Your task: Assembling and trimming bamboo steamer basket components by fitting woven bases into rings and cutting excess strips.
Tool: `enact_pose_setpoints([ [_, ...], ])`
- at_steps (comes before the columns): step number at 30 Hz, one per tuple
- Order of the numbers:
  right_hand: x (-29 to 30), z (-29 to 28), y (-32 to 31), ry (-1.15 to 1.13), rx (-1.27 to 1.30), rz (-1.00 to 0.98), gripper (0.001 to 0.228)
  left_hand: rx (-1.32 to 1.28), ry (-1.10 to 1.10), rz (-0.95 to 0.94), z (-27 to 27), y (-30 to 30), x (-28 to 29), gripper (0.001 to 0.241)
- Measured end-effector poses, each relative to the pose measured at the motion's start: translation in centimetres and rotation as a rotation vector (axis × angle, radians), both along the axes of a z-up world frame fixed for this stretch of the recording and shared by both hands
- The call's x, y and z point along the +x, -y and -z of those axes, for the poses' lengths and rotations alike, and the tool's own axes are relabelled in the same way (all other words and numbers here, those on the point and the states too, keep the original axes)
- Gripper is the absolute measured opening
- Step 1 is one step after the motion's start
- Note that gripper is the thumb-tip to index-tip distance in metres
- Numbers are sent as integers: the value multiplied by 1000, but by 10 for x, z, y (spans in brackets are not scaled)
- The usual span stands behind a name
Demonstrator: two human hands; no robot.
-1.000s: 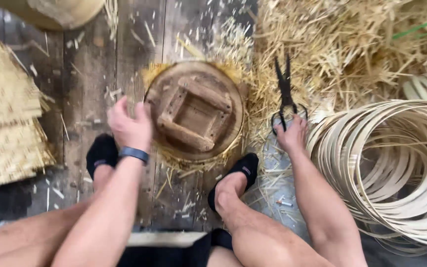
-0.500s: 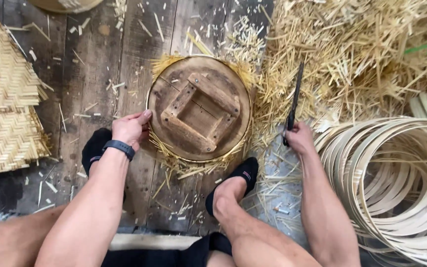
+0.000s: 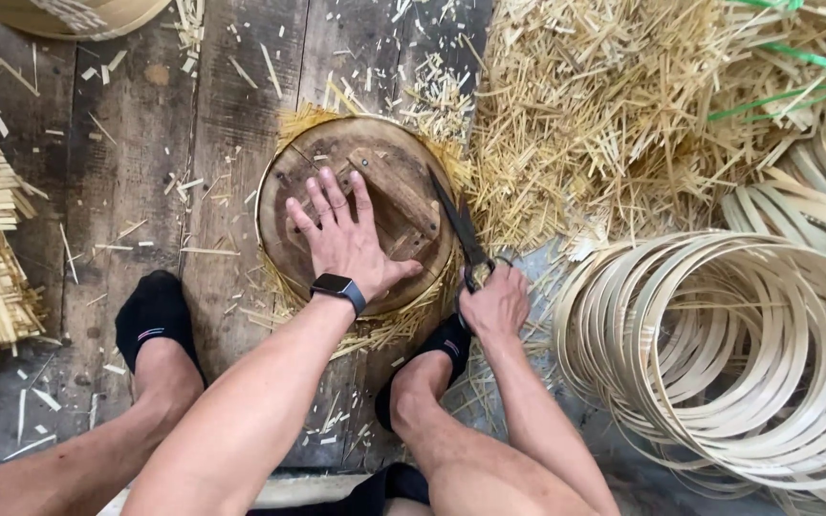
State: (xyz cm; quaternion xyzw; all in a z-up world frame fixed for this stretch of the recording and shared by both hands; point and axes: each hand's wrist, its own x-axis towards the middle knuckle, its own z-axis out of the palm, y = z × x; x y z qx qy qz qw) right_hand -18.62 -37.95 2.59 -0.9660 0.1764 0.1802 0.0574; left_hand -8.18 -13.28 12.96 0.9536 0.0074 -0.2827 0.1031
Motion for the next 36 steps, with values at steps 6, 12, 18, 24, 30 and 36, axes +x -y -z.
enact_pose_setpoints([
  [6,17,3,21,-132,-39,52,27,-35,49,64,12,2,-3,149],
  [12,40,15,8,351,-111,-221,45,-19,8,96,18,3,-1,148],
  [18,51,24,58,-170,-123,-70,35,5,20,183,9,0,0,148],
  [24,102,5,42,206,-140,-417,40,15,17,190,8,3,0,147],
  [30,108,-7,53,-163,-155,-326,37,9,4,395,12,-12,10,147],
  [36,63,6,107,-108,-131,-186,40,-104,-104,-2,0,13,17,166],
])
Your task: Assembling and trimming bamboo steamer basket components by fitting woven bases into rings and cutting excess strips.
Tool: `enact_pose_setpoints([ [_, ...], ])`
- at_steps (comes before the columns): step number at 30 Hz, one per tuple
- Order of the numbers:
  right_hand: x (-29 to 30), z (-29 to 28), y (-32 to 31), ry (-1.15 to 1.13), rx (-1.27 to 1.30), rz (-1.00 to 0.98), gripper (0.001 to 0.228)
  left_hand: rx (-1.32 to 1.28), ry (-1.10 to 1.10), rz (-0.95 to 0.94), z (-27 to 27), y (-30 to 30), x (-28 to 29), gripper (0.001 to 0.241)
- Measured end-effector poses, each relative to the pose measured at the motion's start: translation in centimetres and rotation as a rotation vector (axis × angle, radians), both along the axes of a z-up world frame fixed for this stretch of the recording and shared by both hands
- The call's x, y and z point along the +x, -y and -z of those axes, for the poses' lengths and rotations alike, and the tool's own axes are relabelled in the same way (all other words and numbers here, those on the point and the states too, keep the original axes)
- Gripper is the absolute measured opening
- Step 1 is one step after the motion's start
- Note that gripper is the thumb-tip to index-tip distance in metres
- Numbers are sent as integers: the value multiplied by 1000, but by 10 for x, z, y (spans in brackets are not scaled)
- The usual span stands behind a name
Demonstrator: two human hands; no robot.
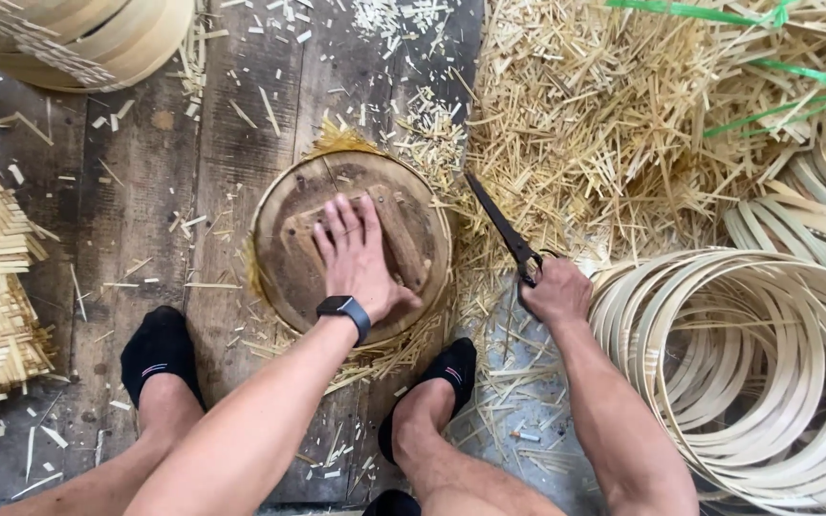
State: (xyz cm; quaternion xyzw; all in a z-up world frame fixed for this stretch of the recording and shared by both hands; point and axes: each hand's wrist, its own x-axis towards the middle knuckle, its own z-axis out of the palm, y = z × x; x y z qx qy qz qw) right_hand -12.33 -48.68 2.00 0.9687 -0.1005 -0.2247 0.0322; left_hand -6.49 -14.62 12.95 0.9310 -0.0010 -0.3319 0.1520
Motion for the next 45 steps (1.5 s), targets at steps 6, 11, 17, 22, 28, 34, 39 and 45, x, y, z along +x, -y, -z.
enact_pose_setpoints([
  [6,37,-19,-61,100,3,-154,59,-147,442,-328,83,32,-21,122],
  [11,34,-13,-65,308,106,-248,47,-257,285,-43,62,16,-36,119],
  [17,4,19,-19,192,65,-158,20,-358,231,184,49,2,-48,118],
  [22,17,3,-37,381,28,-299,29,-384,241,213,50,7,-51,118],
  [28,33,-7,-51,344,53,-317,32,-450,252,216,42,-1,-50,116],
  [34,5,15,-3,66,30,-271,26,-427,163,433,34,-15,-41,107],
  [39,10,24,9,-56,102,-36,28,-479,148,388,32,-15,-41,102],
  [45,-39,2,-18,131,208,71,55,-501,307,197,65,-6,-66,103],
])
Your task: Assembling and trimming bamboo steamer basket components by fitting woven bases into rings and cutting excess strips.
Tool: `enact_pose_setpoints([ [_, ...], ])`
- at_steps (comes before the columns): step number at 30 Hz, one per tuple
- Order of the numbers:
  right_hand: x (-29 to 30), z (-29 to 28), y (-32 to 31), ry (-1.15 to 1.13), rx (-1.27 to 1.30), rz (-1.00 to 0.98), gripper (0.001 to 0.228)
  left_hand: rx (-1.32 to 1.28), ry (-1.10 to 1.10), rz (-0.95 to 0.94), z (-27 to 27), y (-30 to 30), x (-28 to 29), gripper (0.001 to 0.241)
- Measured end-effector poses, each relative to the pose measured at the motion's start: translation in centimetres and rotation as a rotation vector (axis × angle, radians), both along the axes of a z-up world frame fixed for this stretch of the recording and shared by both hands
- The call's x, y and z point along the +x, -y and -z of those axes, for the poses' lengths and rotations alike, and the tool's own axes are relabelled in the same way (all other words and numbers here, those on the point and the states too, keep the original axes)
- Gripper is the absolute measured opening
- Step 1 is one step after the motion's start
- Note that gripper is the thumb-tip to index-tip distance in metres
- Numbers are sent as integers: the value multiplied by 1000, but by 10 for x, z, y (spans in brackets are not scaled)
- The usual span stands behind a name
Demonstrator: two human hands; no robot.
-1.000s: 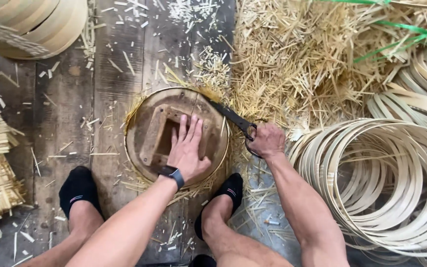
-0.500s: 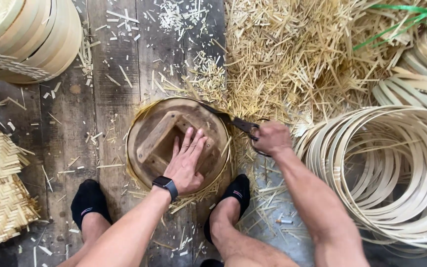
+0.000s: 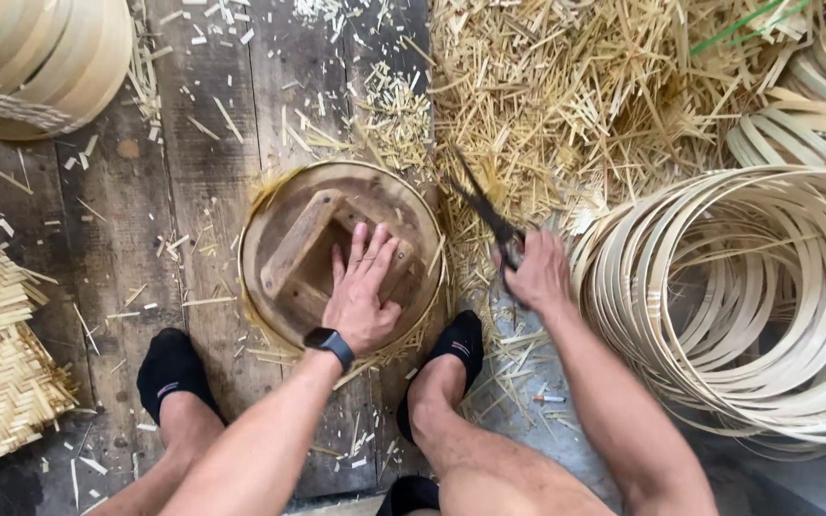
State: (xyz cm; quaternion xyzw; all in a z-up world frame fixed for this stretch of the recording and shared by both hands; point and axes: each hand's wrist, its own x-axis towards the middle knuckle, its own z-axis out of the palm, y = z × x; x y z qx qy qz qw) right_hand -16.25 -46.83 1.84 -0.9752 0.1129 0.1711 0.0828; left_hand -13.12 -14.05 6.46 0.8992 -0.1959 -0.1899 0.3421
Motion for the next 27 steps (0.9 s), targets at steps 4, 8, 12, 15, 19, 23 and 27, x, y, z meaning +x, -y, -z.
enact_pose_setpoints([
  [4,-34,-8,-35,-29,14,63,58,-73,29,-376,2,29,0,106],
  [8,-30,2,-56,36,-78,-17,59,-66,-4,-391,-2,31,0,110],
  [12,1,-17,-59,-10,-85,-40,49,-42,-30,-359,-7,29,1,113],
  [15,9,-1,-31,-254,-73,-61,39,-27,-41,-338,-5,28,2,115],
  [19,22,-22,-9,-285,-50,-44,35,-29,-19,-329,-6,26,2,115],
  [23,44,-39,-20,-169,-46,-54,51,18,-19,-221,-11,17,10,115],
  [27,33,-20,-45,65,-66,-249,57,53,-3,47,-12,-8,1,109],
])
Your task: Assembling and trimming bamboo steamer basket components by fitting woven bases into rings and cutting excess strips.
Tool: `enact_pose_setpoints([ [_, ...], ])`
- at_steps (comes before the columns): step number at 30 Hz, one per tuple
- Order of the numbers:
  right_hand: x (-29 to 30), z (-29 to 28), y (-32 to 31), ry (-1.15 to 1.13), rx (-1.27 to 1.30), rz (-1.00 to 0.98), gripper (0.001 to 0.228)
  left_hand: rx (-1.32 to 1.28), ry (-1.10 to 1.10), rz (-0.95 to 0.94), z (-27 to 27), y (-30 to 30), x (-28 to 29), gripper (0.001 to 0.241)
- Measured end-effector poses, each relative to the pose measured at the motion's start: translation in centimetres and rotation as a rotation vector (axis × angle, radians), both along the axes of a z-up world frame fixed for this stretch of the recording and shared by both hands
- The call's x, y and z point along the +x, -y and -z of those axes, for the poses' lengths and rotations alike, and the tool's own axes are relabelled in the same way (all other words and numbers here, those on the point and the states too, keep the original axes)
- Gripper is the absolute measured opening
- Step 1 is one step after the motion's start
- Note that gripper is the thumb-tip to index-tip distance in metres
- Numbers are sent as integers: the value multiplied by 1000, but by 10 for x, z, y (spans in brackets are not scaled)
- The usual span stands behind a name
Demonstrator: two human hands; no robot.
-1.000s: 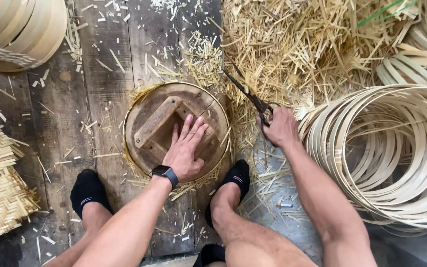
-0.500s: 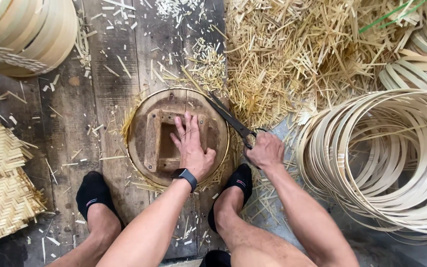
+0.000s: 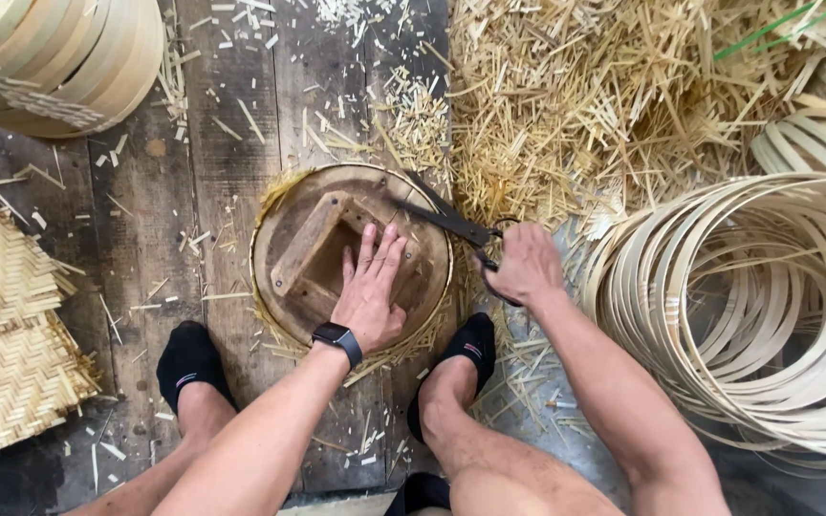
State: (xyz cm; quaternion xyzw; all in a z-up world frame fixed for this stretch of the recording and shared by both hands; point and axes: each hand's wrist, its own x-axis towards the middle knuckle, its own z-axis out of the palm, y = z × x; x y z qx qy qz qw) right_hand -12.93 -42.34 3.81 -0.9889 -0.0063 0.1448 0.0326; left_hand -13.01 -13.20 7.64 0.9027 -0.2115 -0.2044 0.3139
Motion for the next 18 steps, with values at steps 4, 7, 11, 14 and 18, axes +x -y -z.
enact_pose_setpoints([
  [4,-18,41,6,-9,13,47,50,39,-10,7,-9,3,6,107],
  [7,-25,50,25,-222,11,191,48,131,-26,21,-12,10,3,106],
  [11,-23,34,46,-72,14,196,38,149,-358,-728,-2,44,19,113],
  [14,-6,19,42,17,-3,133,36,284,-369,-826,11,64,37,117],
  [18,19,-14,10,-74,-83,33,51,324,-256,-537,3,52,29,111],
])
